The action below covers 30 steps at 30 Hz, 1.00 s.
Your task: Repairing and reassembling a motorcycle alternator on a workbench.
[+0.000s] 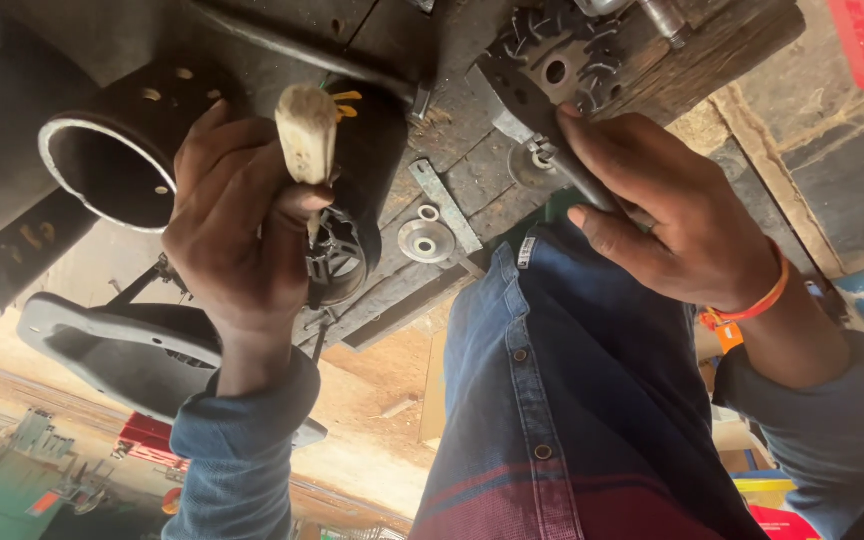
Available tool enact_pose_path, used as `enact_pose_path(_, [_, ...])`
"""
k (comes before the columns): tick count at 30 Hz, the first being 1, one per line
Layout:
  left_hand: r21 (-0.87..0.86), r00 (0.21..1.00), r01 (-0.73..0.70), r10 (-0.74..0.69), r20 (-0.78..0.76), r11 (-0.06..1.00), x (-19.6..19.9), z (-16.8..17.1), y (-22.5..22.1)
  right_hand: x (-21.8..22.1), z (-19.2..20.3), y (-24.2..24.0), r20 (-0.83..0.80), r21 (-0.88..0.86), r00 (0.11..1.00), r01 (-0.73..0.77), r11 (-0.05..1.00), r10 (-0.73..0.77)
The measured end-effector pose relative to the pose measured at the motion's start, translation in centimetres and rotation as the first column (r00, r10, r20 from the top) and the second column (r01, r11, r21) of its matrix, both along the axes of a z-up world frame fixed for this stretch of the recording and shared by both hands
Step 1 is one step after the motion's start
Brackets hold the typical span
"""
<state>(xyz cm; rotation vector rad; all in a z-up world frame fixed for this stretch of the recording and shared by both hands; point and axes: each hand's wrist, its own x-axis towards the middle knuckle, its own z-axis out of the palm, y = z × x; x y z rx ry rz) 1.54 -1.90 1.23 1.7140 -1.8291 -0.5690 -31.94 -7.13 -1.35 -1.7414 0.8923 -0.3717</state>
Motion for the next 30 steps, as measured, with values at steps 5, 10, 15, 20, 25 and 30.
enact_pose_path(5, [0.013, 1.000, 0.001, -0.001, -0.030, 1.000, -0.7, 1.4, -1.0, 0.0, -0.2, 0.2, 0.004, -0.042, 1.000, -0.007, 0.999, 0.008])
enact_pose_path(10, [0.029, 1.000, 0.029, -0.029, 0.000, 0.999, -0.6, 1.7, -1.3, 0.2, -0.3, 0.2, 0.036, -0.059, 0.999, -0.004, 0.998, 0.006])
enact_pose_path(15, [0.025, 0.999, 0.035, -0.035, -0.023, 0.999, -0.6, 1.6, -1.4, 0.2, 0.1, -0.2, 0.064, -0.022, 0.998, 0.006, 1.000, -0.004])
enact_pose_path(20, [0.047, 0.998, 0.044, -0.042, -0.055, 0.998, -0.8, 2.1, -1.4, 0.4, 0.6, -0.8, -0.018, -0.060, 1.000, -0.015, 0.998, 0.014])
enact_pose_path(25, [0.038, 0.999, 0.048, -0.047, -0.025, 0.998, -0.8, 1.9, -1.7, 0.5, 1.0, -2.3, -0.005, -0.038, 1.000, 0.014, 0.999, -0.014])
enact_pose_path(30, [0.043, 0.998, 0.062, -0.063, 0.011, 0.997, -0.2, 1.3, -1.2, 1.6, 3.0, -5.0, 0.039, -0.102, 0.995, -0.087, 0.991, 0.091])
